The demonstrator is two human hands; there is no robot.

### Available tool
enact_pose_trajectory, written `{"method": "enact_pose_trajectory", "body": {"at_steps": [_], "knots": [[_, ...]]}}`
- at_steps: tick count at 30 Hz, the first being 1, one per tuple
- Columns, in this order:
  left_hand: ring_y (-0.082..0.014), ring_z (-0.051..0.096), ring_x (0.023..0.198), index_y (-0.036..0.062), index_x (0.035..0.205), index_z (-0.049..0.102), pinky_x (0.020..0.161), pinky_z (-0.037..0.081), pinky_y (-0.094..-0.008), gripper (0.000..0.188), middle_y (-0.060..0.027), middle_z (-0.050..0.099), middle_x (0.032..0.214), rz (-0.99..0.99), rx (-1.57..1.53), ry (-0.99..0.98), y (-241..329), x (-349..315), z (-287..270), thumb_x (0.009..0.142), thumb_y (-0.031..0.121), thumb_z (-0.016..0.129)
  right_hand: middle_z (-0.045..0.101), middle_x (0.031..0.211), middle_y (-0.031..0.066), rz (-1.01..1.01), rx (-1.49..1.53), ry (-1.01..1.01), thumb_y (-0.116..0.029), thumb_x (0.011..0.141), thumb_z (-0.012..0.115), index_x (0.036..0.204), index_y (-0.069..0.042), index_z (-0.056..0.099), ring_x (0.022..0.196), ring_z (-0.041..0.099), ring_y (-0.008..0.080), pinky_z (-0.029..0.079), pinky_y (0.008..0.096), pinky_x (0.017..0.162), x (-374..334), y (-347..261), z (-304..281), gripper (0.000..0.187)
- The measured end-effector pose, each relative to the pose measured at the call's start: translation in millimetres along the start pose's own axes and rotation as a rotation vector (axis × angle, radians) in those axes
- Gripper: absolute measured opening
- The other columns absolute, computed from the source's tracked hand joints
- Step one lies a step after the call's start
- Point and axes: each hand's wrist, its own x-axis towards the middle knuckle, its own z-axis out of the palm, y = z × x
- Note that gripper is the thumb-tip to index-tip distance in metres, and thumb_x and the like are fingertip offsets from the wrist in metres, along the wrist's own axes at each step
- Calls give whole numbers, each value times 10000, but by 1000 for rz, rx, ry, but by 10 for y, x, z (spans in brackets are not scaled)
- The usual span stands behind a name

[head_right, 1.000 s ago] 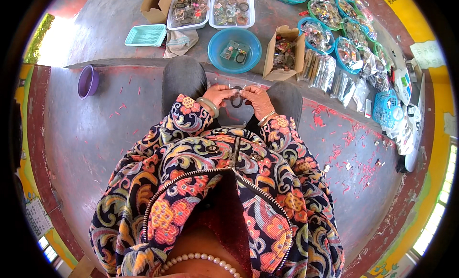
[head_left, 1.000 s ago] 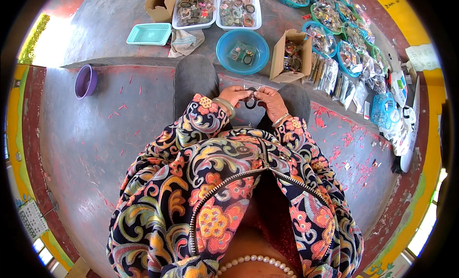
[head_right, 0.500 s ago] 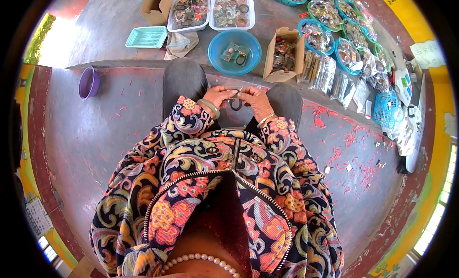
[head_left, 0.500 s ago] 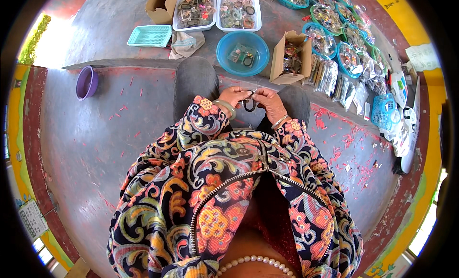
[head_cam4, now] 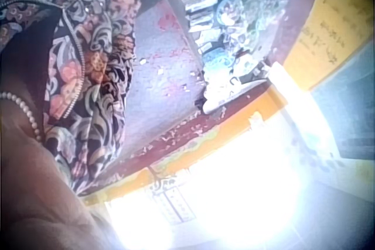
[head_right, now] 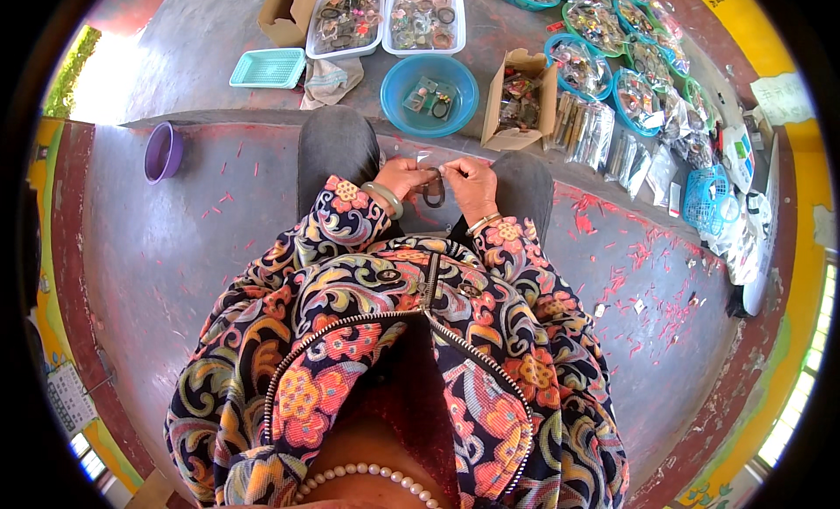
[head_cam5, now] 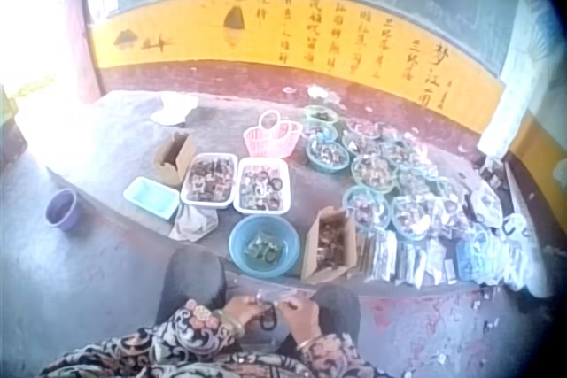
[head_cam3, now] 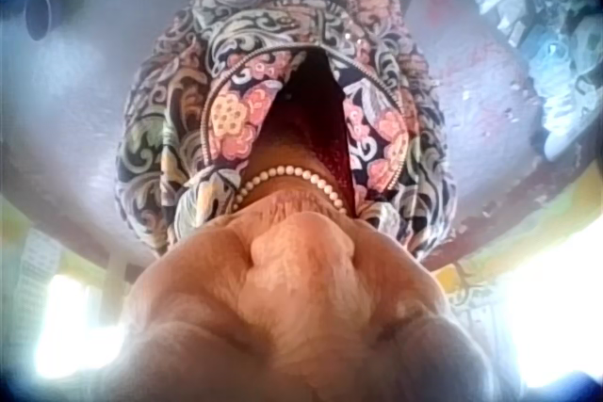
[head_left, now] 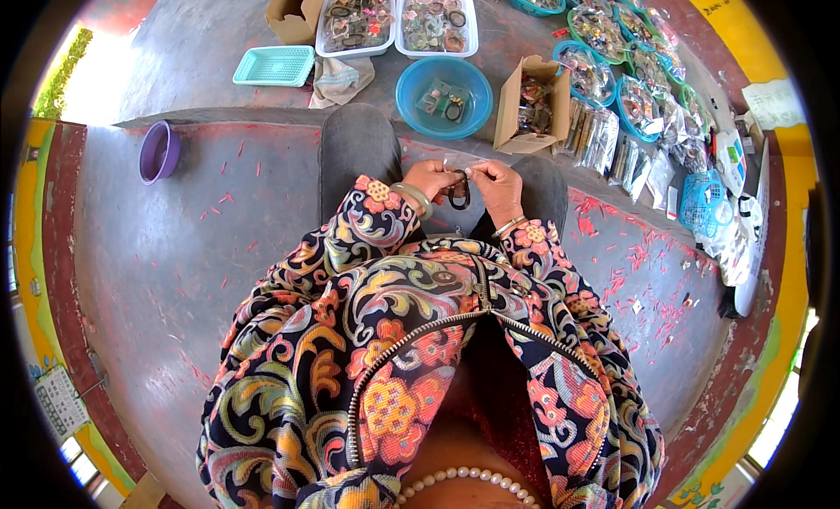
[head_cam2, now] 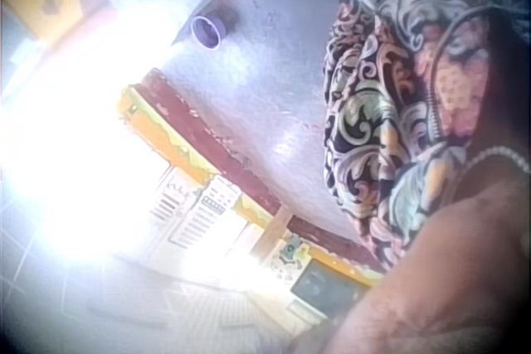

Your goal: The person sits on the floor and repeatedly picks up small jewelry items from a blue bowl, places them into clear plastic bags, and transfers the packaged items into a cardboard box. The process involves handling multiple small objects one by one and organizing them into containers.

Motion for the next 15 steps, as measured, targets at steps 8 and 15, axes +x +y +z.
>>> {"method": "enact_pose_trajectory", "body": {"at_steps": [8, 15], "knots": [[-41, 487, 543, 70, 911, 608, 435, 311, -171, 202, 6, 616, 762, 20, -110, 32, 4, -4, -44, 781, 223, 628, 570, 683, -31, 405, 459, -96, -193, 772, 632, 805, -76, 608, 618, 480, 48, 349, 199, 563, 9, -116, -7, 124], [-79, 507, 656, 52, 914, 606, 570, 380, -218, 243, -19, 607, 814, 90, -244, 105, 118, -79, 53, 764, 238, 650, 551, 639, -22, 296, 322, -282, -120, 758, 634, 734, -36, 605, 571, 449, 56, 345, 201, 538, 23, -34, -58, 92]]}}
